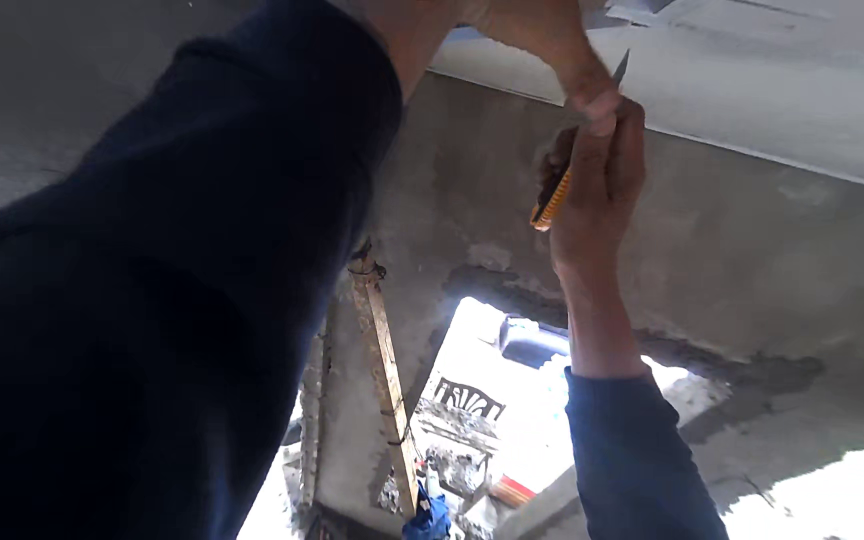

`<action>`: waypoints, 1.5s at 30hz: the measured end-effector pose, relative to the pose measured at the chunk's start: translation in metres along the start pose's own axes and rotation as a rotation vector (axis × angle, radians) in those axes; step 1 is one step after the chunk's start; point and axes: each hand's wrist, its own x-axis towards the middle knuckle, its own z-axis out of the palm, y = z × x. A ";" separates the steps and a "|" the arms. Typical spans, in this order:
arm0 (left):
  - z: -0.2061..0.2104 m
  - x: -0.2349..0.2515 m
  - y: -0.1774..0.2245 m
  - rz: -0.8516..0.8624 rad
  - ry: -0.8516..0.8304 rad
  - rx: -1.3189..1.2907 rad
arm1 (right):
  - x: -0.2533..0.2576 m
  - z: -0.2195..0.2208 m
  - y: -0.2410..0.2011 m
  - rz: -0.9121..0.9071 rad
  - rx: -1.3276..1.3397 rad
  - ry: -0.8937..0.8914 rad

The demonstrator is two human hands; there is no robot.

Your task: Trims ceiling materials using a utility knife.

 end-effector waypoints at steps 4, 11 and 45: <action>-0.012 -0.005 0.009 -0.089 -0.148 -0.007 | 0.015 0.010 0.015 -0.084 0.000 0.050; -0.009 -0.001 -0.001 -0.069 -0.096 -0.014 | 0.001 0.015 -0.026 0.074 -0.113 0.013; -0.003 0.006 -0.007 0.006 -0.003 0.016 | 0.033 0.021 0.037 -0.216 0.133 0.130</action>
